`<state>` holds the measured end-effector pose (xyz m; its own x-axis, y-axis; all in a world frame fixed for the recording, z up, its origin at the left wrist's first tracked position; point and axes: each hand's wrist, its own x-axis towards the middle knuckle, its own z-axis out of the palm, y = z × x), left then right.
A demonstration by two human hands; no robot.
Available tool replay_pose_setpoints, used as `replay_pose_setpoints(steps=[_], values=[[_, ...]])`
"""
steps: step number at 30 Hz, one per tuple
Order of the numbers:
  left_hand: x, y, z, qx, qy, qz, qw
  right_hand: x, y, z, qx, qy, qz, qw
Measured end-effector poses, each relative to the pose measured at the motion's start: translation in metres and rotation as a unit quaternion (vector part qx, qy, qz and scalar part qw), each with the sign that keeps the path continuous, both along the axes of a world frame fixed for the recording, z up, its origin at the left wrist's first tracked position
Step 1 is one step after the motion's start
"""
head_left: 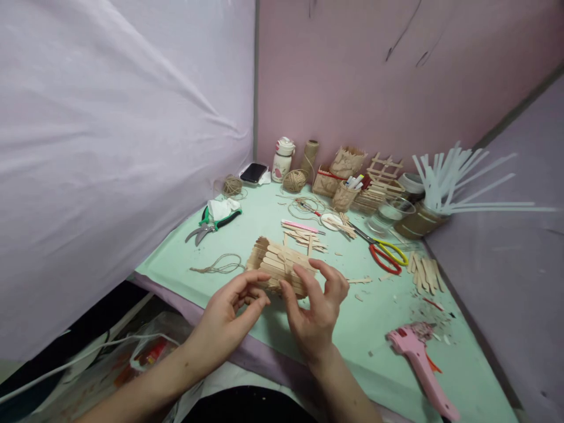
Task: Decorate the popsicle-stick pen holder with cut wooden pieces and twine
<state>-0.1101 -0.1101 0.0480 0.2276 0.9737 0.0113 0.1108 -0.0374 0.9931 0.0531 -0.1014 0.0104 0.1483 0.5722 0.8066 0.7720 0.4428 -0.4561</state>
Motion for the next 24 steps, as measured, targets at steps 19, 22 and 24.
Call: replay_pose_setpoints(steps=[19,22,24], values=[[0.0,0.001,0.001,0.012,0.012,0.004,1.0,0.009,-0.003,-0.01,-0.006,-0.089,0.01,0.996],[0.0,0.002,0.002,0.014,0.024,0.008,1.0,0.011,-0.001,-0.01,-0.003,-0.092,0.02,0.996],[-0.001,0.002,0.002,0.014,0.029,0.01,0.999,0.013,0.0,-0.01,0.0,-0.095,0.025,0.995]])
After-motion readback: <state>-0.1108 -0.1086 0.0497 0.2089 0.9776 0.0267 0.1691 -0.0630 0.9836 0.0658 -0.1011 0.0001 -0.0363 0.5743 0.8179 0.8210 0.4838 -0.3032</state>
